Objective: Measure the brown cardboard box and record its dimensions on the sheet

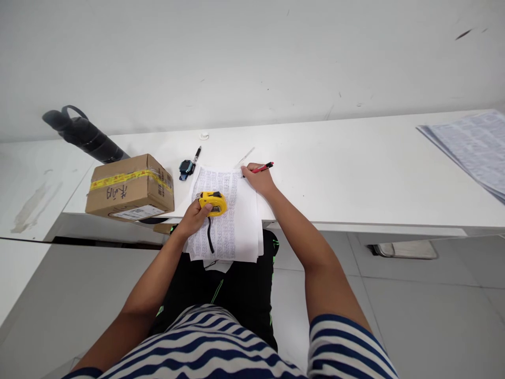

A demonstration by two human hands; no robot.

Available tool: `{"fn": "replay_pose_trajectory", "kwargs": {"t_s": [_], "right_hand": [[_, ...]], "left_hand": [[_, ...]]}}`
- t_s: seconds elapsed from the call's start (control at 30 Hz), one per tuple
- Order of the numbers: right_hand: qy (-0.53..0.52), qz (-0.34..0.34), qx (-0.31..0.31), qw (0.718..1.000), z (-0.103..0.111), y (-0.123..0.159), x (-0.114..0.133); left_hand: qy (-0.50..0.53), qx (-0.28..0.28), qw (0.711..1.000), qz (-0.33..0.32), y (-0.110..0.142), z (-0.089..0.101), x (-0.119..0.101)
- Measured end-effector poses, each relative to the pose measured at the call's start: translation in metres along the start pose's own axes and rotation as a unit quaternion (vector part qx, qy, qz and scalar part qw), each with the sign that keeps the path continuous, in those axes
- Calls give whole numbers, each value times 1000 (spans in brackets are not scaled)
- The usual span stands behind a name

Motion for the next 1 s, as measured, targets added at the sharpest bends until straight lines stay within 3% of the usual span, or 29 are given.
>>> {"fn": "replay_pose_trajectory", "kwargs": {"t_s": [0.27, 0.63, 0.8, 0.9, 1.0], "right_hand": [[-6, -1, -39, 999, 0, 1, -4], [0, -9, -16, 1000, 1, 1, -5], [110, 95, -78, 986, 0, 2, -8], [217, 139, -47, 965, -3, 4, -7], [196, 145, -12, 970, -7, 18, 7]], "left_hand": [[24, 6, 1000, 3, 0, -1, 4], [9, 24, 1000, -10, 0, 0, -5], [10, 17, 1000, -10, 2, -1, 2], [12, -12, 1000, -14, 3, -6, 3], [61, -65, 995, -48, 4, -10, -5]]}}
Point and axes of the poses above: each hand's wrist, its own y-axis away from the middle knuckle, its own z-axis out of the back of the hand, x = y × z, the point moved 1 cm from there along -y, towards the middle knuckle, and after that the axes turned 2 degrees about z, right-handed, at the moved point
